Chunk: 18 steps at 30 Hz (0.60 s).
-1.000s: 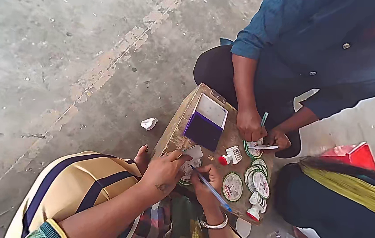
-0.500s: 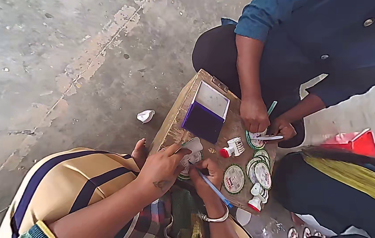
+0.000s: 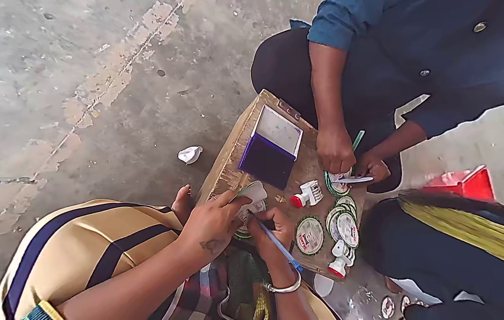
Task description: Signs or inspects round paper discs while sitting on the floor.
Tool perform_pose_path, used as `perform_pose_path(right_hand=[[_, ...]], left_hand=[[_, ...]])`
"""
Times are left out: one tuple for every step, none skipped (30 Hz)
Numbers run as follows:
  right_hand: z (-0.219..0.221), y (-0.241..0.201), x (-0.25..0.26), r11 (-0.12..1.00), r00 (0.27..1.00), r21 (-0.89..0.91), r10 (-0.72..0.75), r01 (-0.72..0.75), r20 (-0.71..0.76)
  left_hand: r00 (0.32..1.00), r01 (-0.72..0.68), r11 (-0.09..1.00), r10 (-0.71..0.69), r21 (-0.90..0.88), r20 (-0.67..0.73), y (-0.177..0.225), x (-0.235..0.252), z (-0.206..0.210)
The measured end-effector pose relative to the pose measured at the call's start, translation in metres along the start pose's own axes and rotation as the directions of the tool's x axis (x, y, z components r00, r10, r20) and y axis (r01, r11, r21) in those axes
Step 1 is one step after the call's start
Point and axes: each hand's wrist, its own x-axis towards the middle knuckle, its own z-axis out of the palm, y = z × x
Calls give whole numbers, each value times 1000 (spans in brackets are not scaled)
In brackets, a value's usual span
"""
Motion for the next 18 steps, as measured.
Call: perform_pose_path(right_hand=[[1, 0, 1, 1000, 1000, -8, -6, 6, -15], [2, 1, 1, 1000, 1000, -7, -15, 15, -13], [1, 1, 1, 1000, 1000, -2, -13, 13, -3], [1, 0, 0, 1000, 1000, 2, 0, 0, 4], [0, -1, 0, 1000, 1000, -3, 14, -14, -1], [1, -2, 0, 1000, 1000, -11, 25, -25, -13], [2, -2, 0, 1000, 999, -10, 29, -29, -22], [2, -1, 1, 1000, 1000, -7, 20, -20, -22], [2, 1, 1, 1000, 1000, -2, 4, -4, -12], [2, 2, 0, 1000, 1000, -2, -5, 5, 1], [1, 2, -1, 1000, 1000, -6, -4, 4, 2], [2, 2, 0, 1000, 1000, -18, 0, 0, -8], [3, 1, 1, 1000, 1000, -30, 6, -6, -24], [4, 1, 1, 999, 999, -32, 12, -13, -36], [5, 1, 1, 1000, 999, -28, 14, -15, -33], [4, 2, 0, 1000, 1000, -22, 18, -18, -22], [4, 2, -1, 1000, 1000, -16, 27, -27, -14], [3, 1, -2, 999, 999, -18, 39, -39, -14]], left_hand=[[1000, 5, 1000, -5, -1, 2, 0, 1, -1], [1000, 12, 1000, -12, 4, -5, 0, 1, -1], [1000, 22, 1000, -22, 5, -8, 1, 1, -2], [999, 35, 999, -35, 1, -7, 1, 0, -2], [999, 46, 999, -46, -5, -5, 2, 0, -2], [999, 54, 999, -54, -9, 2, 2, 1, -2], [999, 54, 999, -54, -8, 3, 2, 2, -3], [998, 60, 998, -60, -6, 5, 2, 2, -3], [998, 62, 998, -62, -4, 4, 2, 2, -3], [998, 56, 998, -56, -3, 1, 2, 1, -3], [998, 55, 998, -55, -4, 1, 2, 1, -3], [998, 61, 998, -61, -10, 7, 3, 0, -3], [998, 63, 998, -63, -13, 13, 2, 1, -3], [998, 60, 998, -60, -8, 11, 2, 1, -3], [998, 58, 998, -58, -2, 10, 1, 1, -3], [998, 62, 998, -62, 3, 11, 1, 1, -3], [998, 65, 998, -65, 6, 8, 1, 0, -2], [998, 62, 998, -62, 7, 2, 1, -1, -2]])
